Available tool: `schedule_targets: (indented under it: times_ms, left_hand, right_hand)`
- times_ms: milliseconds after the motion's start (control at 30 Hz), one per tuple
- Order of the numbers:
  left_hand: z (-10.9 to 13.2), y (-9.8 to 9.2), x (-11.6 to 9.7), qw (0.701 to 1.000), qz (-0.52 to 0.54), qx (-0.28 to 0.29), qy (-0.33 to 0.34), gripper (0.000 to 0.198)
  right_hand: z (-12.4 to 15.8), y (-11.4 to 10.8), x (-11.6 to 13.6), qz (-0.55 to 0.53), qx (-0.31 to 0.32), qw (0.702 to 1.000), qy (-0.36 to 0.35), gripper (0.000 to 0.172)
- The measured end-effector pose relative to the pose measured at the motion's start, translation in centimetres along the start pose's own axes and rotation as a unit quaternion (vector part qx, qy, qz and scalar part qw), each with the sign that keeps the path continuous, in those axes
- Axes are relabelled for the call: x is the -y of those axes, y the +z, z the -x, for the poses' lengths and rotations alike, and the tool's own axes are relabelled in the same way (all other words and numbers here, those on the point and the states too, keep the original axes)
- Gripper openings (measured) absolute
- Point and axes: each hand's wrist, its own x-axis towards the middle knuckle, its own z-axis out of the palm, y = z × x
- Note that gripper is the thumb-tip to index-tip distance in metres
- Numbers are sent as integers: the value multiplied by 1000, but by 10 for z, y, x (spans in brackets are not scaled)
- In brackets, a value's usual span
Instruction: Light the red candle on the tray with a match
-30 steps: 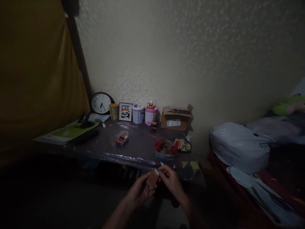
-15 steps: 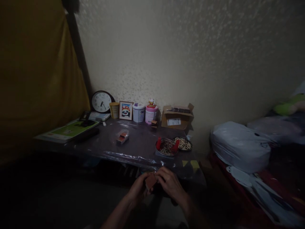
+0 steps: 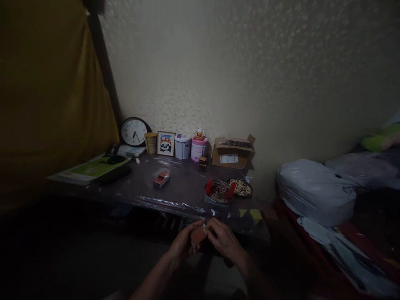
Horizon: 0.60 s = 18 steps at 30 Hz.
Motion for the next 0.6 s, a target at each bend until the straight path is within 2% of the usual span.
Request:
schedule_targets:
  times_ms: [100,200,400,600]
  left_hand:
    - [0,0,0,1000,-3,-19,0,37]
    - [-4,-2,2,1000,3,-14,9,36]
    - [-12,-8,7,1000,19,-13,6,30]
    - [-11,-4,11,1000,5,-9,-3,22]
  right_hand:
    - [-1,-2,0,-1,-5,1000,13,13]
    - [-2,-5,0,-10,-23,999,23,17]
    - [-2,-7,-1,-26,-23,999,5,23]
    - [-2,-4,6,-58,-29,998,0,19]
